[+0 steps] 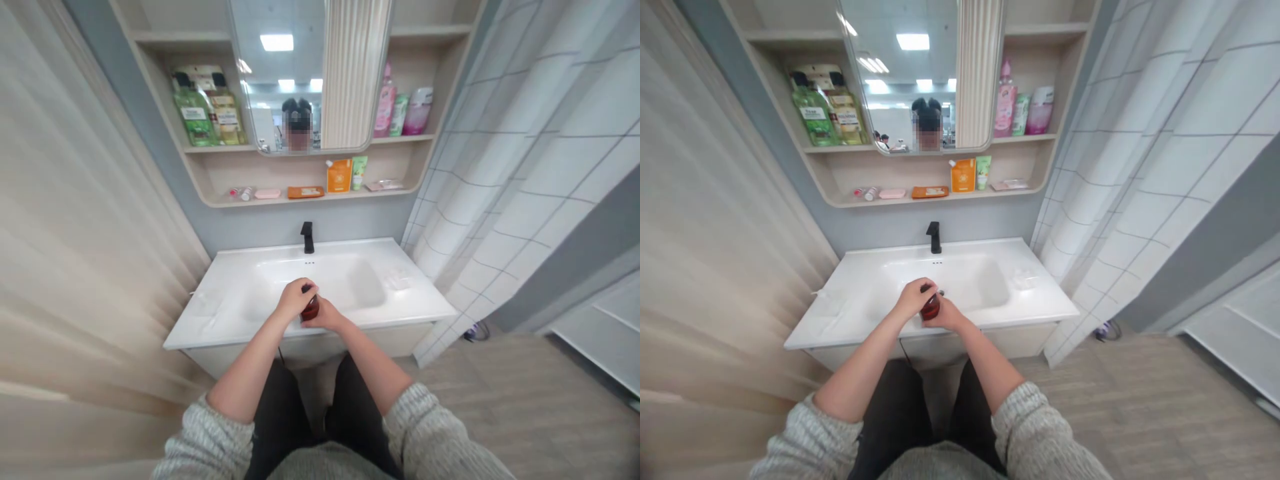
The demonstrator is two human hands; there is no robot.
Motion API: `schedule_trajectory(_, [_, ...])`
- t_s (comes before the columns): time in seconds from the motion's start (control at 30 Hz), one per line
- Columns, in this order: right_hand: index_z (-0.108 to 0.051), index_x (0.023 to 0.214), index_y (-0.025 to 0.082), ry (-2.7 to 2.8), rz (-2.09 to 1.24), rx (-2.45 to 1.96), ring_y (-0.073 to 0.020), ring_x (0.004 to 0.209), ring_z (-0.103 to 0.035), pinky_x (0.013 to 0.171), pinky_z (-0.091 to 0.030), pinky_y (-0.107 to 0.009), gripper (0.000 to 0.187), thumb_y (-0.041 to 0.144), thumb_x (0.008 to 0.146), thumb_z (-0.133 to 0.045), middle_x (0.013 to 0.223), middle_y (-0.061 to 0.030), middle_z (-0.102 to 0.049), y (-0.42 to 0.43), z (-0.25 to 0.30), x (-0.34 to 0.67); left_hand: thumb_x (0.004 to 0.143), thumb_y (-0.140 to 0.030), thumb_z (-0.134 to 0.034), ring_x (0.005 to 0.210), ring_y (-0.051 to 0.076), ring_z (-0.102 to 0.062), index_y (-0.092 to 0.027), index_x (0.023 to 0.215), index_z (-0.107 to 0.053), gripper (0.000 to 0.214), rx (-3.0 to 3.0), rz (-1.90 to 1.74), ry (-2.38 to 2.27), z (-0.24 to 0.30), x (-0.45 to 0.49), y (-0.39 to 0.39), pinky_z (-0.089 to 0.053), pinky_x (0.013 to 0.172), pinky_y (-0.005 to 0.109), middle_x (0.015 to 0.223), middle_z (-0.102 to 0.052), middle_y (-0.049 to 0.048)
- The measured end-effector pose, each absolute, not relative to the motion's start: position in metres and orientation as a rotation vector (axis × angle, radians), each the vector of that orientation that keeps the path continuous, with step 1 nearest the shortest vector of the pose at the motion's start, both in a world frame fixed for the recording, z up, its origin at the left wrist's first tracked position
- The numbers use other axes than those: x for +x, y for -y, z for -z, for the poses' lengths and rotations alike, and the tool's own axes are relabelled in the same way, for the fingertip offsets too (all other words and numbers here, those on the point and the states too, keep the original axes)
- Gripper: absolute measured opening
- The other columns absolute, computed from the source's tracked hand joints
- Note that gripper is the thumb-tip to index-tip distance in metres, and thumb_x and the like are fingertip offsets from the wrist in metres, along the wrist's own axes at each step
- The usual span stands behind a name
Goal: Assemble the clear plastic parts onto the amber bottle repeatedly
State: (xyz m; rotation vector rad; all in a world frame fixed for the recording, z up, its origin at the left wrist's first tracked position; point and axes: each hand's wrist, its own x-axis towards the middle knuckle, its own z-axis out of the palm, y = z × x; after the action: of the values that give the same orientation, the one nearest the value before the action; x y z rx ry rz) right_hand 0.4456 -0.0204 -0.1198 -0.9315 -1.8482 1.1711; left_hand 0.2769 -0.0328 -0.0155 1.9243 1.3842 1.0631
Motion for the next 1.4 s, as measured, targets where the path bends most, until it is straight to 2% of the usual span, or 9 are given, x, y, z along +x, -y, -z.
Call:
schedule_trajectory(0.2, [-0.063, 0.147, 0.022, 1.863, -1.151, -0.920, -0.0360, 0.118, -0.078, 0.107, -0.062, -0.052, 0.100, 0.039, 0.058, -0.106, 0.128, -0.0096, -0.082, 0.020, 0.122, 0.445, 0.092, -0.019, -0.062, 0.116, 0.025, -0.077, -0.024, 0.110, -0.081, 0.026, 1.901, -1.131, -1.169, 0.024, 0.259, 0.047, -0.058, 0.112, 0.041, 0.118, -0.084, 0.0060])
schedule_trajectory(0.37, [-0.064, 0.146, 0.023, 1.874, -1.158, -0.932, -0.0360, 0.118, -0.078, 0.108, -0.061, -0.052, 0.099, 0.039, 0.058, -0.106, 0.127, -0.0093, -0.082, 0.020, 0.122, 0.446, 0.090, -0.030, -0.074, 0.107, 0.026, -0.079, -0.025, 0.101, -0.082, 0.014, 1.887, -1.120, -1.210, 0.020, 0.255, 0.041, -0.061, 0.105, 0.041, 0.112, -0.085, 0.0062])
schedule_trajectory(0.5, [-0.067, 0.140, 0.021, 1.847, -1.158, -0.961, -0.0370, 0.117, -0.078, 0.106, -0.062, -0.052, 0.095, 0.038, 0.056, -0.107, 0.125, -0.0109, -0.082, 0.020, 0.123, 0.446, 0.092, -0.035, -0.075, 0.099, 0.026, -0.079, -0.026, 0.097, -0.081, 0.012, 1.914, -1.082, -1.261, 0.015, 0.271, 0.036, -0.061, 0.102, 0.042, 0.103, -0.084, 0.0047])
schedule_trajectory(0.6, [-0.068, 0.137, 0.021, 1.852, -1.153, -0.955, -0.0360, 0.117, -0.078, 0.107, -0.062, -0.051, 0.090, 0.040, 0.057, -0.107, 0.124, -0.0101, -0.082, 0.021, 0.122, 0.446, 0.092, -0.032, -0.071, 0.105, 0.027, -0.078, -0.026, 0.099, -0.080, 0.013, 1.914, -1.079, -1.181, 0.017, 0.270, 0.042, -0.060, 0.107, 0.044, 0.107, -0.084, 0.0055])
schedule_trajectory(0.8, [-0.067, 0.143, 0.024, 1.878, -1.131, -0.920, -0.0349, 0.118, -0.077, 0.110, -0.060, -0.051, 0.097, 0.040, 0.056, -0.107, 0.128, -0.0074, -0.081, 0.022, 0.117, 0.446, 0.093, -0.033, -0.068, 0.123, 0.029, -0.077, -0.023, 0.110, -0.080, 0.023, 1.800, -1.168, -0.980, 0.024, 0.246, 0.057, -0.056, 0.116, 0.046, 0.126, -0.084, 0.0098])
schedule_trajectory(0.97, [-0.068, 0.140, 0.022, 1.851, -1.150, -0.968, -0.0348, 0.113, -0.078, 0.105, -0.062, -0.051, 0.095, 0.040, 0.056, -0.107, 0.122, -0.0087, -0.083, 0.024, 0.116, 0.446, 0.089, -0.032, -0.076, 0.110, 0.028, -0.080, -0.025, 0.097, -0.082, 0.013, 1.829, -1.157, -1.247, 0.020, 0.257, 0.048, -0.060, 0.108, 0.045, 0.112, -0.086, 0.0073])
schedule_trajectory(1.1, [-0.071, 0.132, 0.021, 1.837, -1.157, -0.997, -0.0345, 0.108, -0.079, 0.100, -0.064, -0.050, 0.086, 0.039, 0.056, -0.107, 0.115, -0.0084, -0.084, 0.023, 0.119, 0.446, 0.094, -0.036, -0.073, 0.103, 0.027, -0.079, -0.026, 0.095, -0.081, 0.012, 1.912, -1.104, -1.306, 0.016, 0.267, 0.045, -0.060, 0.105, 0.044, 0.106, -0.085, 0.0055])
schedule_trajectory(1.3, [-0.071, 0.132, 0.022, 1.865, -1.125, -0.952, -0.0341, 0.112, -0.078, 0.105, -0.062, -0.051, 0.085, 0.040, 0.056, -0.106, 0.120, -0.0074, -0.083, 0.021, 0.120, 0.446, 0.098, -0.026, -0.059, 0.126, 0.027, -0.074, -0.027, 0.123, -0.077, 0.031, 1.997, -1.056, -1.142, 0.016, 0.251, 0.057, -0.054, 0.117, 0.045, 0.130, -0.081, 0.0067])
schedule_trajectory(1.4, [-0.071, 0.134, 0.023, 1.861, -1.131, -0.941, -0.0329, 0.113, -0.077, 0.107, -0.061, -0.051, 0.088, 0.042, 0.056, -0.106, 0.122, -0.0070, -0.083, 0.021, 0.119, 0.446, 0.100, -0.027, -0.058, 0.130, 0.028, -0.073, -0.027, 0.128, -0.076, 0.033, 1.989, -1.053, -1.156, 0.019, 0.243, 0.059, -0.052, 0.120, 0.046, 0.135, -0.080, 0.0075])
